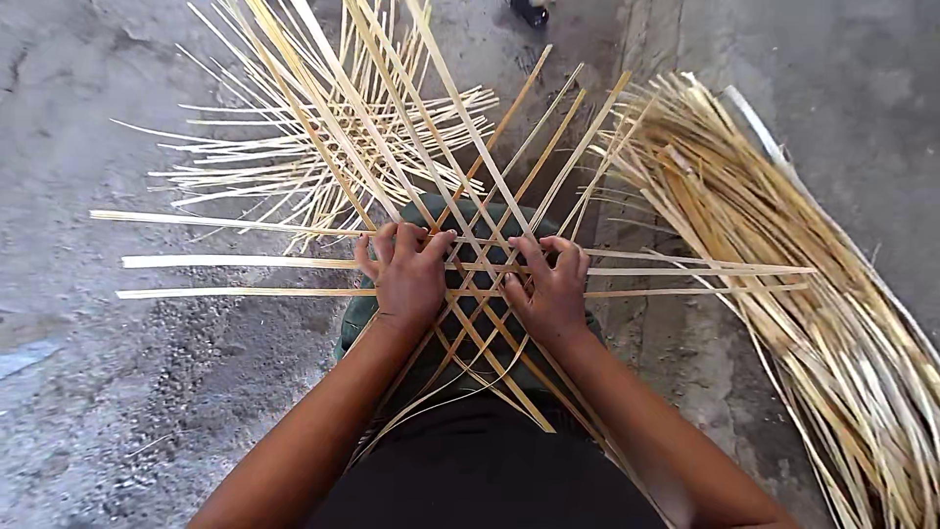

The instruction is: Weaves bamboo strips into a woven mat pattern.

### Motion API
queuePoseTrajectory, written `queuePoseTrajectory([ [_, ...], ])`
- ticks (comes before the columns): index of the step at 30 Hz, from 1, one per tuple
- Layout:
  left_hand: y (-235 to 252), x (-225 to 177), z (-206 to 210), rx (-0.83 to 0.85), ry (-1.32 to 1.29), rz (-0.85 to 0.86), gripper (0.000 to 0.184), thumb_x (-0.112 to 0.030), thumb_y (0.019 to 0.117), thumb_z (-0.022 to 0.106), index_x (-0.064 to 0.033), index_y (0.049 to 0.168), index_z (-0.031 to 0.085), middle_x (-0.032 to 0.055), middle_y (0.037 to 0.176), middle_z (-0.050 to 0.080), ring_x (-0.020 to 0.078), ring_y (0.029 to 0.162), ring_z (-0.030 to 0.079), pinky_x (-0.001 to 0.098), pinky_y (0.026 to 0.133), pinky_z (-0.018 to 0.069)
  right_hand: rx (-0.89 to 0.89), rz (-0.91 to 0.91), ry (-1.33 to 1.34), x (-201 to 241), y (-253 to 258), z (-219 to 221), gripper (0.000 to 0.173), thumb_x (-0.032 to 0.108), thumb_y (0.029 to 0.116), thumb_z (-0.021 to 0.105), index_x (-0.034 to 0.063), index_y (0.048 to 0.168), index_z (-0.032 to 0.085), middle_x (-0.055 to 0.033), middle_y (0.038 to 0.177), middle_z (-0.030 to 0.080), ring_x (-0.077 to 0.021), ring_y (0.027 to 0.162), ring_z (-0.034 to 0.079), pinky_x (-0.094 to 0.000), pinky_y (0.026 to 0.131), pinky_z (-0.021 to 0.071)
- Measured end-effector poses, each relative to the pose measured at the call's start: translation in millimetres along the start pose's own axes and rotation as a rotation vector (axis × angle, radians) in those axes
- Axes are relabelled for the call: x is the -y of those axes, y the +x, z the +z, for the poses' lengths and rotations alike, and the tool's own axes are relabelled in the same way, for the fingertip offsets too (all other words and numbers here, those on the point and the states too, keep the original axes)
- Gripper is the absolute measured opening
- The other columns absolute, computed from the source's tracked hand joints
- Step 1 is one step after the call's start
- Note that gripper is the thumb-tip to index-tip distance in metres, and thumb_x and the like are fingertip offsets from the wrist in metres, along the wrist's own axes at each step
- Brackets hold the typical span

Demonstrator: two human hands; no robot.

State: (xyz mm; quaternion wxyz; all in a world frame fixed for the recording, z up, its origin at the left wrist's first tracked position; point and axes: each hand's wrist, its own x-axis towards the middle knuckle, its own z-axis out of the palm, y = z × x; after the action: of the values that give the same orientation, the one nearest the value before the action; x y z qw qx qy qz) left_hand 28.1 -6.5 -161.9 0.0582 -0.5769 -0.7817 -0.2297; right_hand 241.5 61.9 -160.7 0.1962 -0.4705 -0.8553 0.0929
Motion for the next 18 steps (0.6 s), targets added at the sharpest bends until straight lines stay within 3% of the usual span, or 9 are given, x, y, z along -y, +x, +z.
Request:
queuePoseTrajectory([
  [5, -2.2, 0.8, 1.0, -0.017, 0.027, 0.011, 0.035, -0.016, 0.0985, 0.055, -0.0382, 0.118, 0.073, 0.0087, 0.112, 0.065, 0.0351, 0.118, 0.054, 0.0620, 0.104, 0.0285, -0.019, -0.023, -0.014, 0.1, 0.9, 0.6, 0.047, 0.040, 0.0933, 0.062, 0.0302, 0.139, 0.063, -0.0145, 0.135, 0.054, -0.0370, 0.129, 0.047, -0.0547, 0.104, 0.0403],
  [9, -1.0, -1.3, 2.7, -0.020, 0.036, 0.025, 0.036, -0.014, 0.0985, 0.053, -0.0352, 0.119, 0.073, 0.0095, 0.108, 0.063, 0.0336, 0.112, 0.055, 0.0592, 0.099, 0.0331, -0.033, -0.031, -0.037, 0.5, 2.6, -1.3, 0.046, 0.037, 0.0933, 0.063, 0.0285, 0.139, 0.064, -0.0150, 0.133, 0.056, -0.0375, 0.130, 0.048, -0.0560, 0.108, 0.0391],
  [13, -1.0, -0.6, -2.1, -0.008, 0.001, 0.007, 0.036, -0.017, 0.0993, 0.053, -0.0392, 0.121, 0.072, 0.0072, 0.112, 0.064, 0.0317, 0.114, 0.055, 0.0581, 0.100, 0.0325, 0.001, -0.028, 0.115, -8.1, 6.7, -11.6, 0.047, 0.041, 0.0929, 0.068, 0.0325, 0.139, 0.063, -0.0130, 0.133, 0.055, -0.0362, 0.128, 0.048, -0.0561, 0.103, 0.0429],
  [15, -1.9, 0.3, -7.4, -0.023, -0.006, 0.013, 0.038, -0.018, 0.0981, 0.054, -0.0409, 0.121, 0.072, 0.0066, 0.113, 0.065, 0.0319, 0.116, 0.055, 0.0586, 0.100, 0.0325, 0.030, 0.009, 0.229, -11.8, 11.1, -21.7, 0.054, 0.042, 0.0947, 0.067, 0.0290, 0.146, 0.056, -0.0111, 0.131, 0.058, -0.0343, 0.126, 0.051, -0.0553, 0.102, 0.0454],
  [18, -7.1, 1.5, -12.9, -0.044, -0.007, 0.019, 0.039, -0.018, 0.0975, 0.053, -0.0416, 0.121, 0.073, 0.0068, 0.111, 0.065, 0.0328, 0.115, 0.055, 0.0594, 0.100, 0.0316, 0.014, 0.062, 0.273, -10.7, 18.8, -30.7, 0.053, 0.028, 0.0980, 0.065, 0.0180, 0.149, 0.051, -0.0084, 0.121, 0.068, -0.0308, 0.119, 0.060, -0.0517, 0.102, 0.0485],
])
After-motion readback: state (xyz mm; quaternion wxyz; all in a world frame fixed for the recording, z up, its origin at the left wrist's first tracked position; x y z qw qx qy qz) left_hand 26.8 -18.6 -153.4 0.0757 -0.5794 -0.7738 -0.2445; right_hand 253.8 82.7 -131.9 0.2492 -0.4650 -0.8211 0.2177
